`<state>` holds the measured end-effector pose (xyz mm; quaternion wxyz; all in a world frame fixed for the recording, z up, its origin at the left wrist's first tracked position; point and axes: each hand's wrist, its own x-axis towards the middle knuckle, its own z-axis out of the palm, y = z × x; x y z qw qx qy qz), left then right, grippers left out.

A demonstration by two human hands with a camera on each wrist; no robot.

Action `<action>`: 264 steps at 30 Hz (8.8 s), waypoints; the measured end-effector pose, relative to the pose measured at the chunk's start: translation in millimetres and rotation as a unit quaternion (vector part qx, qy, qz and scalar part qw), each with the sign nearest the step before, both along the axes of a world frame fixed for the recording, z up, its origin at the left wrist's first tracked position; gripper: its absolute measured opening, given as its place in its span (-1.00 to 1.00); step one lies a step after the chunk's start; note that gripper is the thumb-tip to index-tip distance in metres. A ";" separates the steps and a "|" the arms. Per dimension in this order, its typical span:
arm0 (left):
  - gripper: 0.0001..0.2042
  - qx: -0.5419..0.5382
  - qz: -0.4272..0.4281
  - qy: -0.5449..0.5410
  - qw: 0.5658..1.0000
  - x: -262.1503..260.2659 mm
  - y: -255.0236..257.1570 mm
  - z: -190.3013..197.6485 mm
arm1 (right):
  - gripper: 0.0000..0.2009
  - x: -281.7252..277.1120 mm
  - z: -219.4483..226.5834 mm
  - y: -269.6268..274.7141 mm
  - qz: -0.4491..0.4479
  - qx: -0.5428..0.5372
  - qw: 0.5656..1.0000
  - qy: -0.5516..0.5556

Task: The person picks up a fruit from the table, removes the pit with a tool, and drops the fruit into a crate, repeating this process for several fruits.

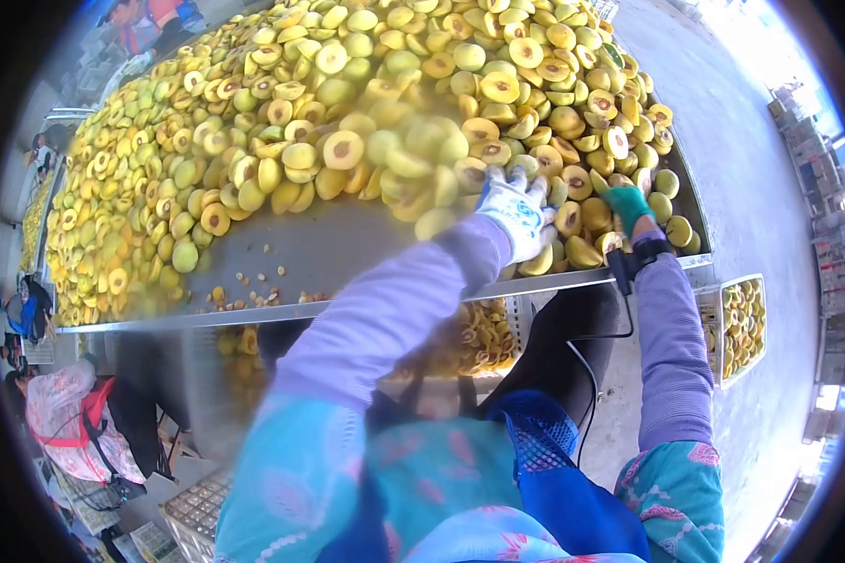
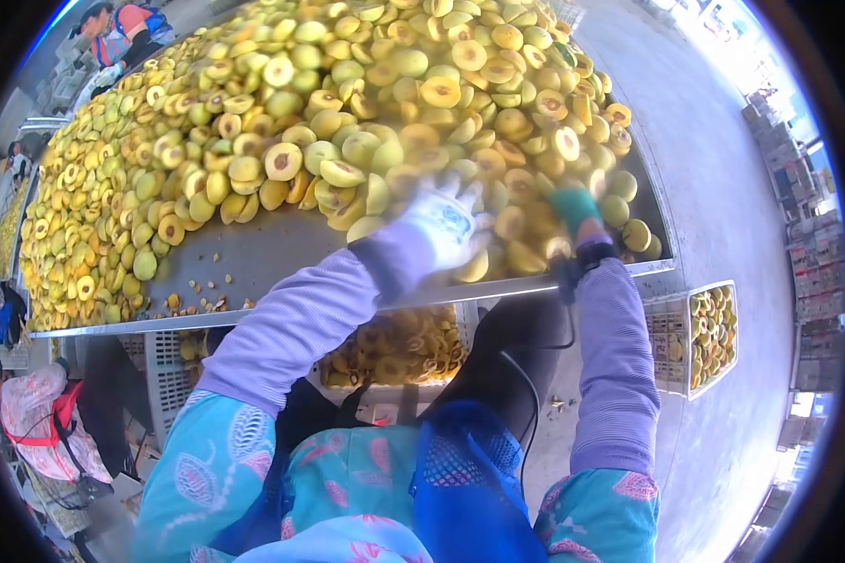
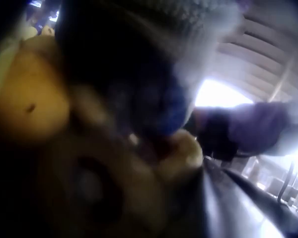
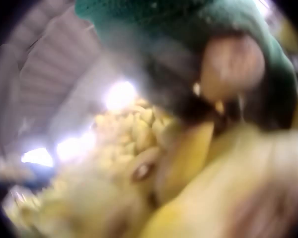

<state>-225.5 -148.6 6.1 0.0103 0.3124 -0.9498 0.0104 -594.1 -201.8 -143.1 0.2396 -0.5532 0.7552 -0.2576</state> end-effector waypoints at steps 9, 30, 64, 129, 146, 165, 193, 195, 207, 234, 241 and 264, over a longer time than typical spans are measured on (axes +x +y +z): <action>-0.63 0.068 0.113 -0.086 0.988 147.3 -2.8 13.2 | -0.91 296.7 81.3 14.0 -0.073 -0.063 0.941 -0.323; -0.70 0.136 0.197 0.606 0.758 205.8 163.6 19.8 | -0.77 413.8 104.5 205.3 0.327 -0.379 0.866 -0.024; -0.77 0.123 0.245 0.589 0.760 176.0 136.1 -1.8 | -0.78 411.8 136.8 218.8 0.245 -0.035 0.924 -0.292; -0.53 -0.020 0.598 -0.010 0.801 279.0 108.0 26.3 | -0.69 393.3 65.2 245.6 0.043 0.453 0.611 -0.647; -0.78 -0.088 0.148 0.434 0.884 231.5 135.5 38.0 | -0.70 444.4 145.3 203.4 0.352 -0.217 0.910 -0.009; -0.74 -0.083 0.260 0.488 0.829 208.8 131.5 2.7 | -0.64 460.1 117.5 218.2 0.299 -0.309 0.899 -0.083; -0.62 0.431 0.127 0.569 0.689 195.1 108.4 3.0 | -0.66 428.5 178.0 236.6 0.149 0.259 0.500 -0.813; -0.58 0.470 0.190 0.598 0.621 184.9 120.3 15.3 | -0.66 424.7 167.7 237.9 0.166 0.279 0.479 -0.816; -0.59 0.304 0.171 0.771 0.533 209.5 159.3 -31.8 | -0.60 424.5 165.1 238.3 0.227 0.407 0.312 -0.828; -0.73 0.094 0.189 0.485 0.848 243.7 149.1 10.8 | -0.81 446.9 122.3 224.6 0.298 -0.161 0.907 -0.250; -0.70 -0.087 0.179 0.437 0.877 225.3 144.4 -2.4 | -0.80 453.0 117.7 223.4 0.279 -0.130 0.903 -0.300; -0.76 0.260 0.144 0.678 0.672 208.3 151.2 -12.2 | -0.55 440.5 152.4 238.9 0.179 0.397 0.315 -0.844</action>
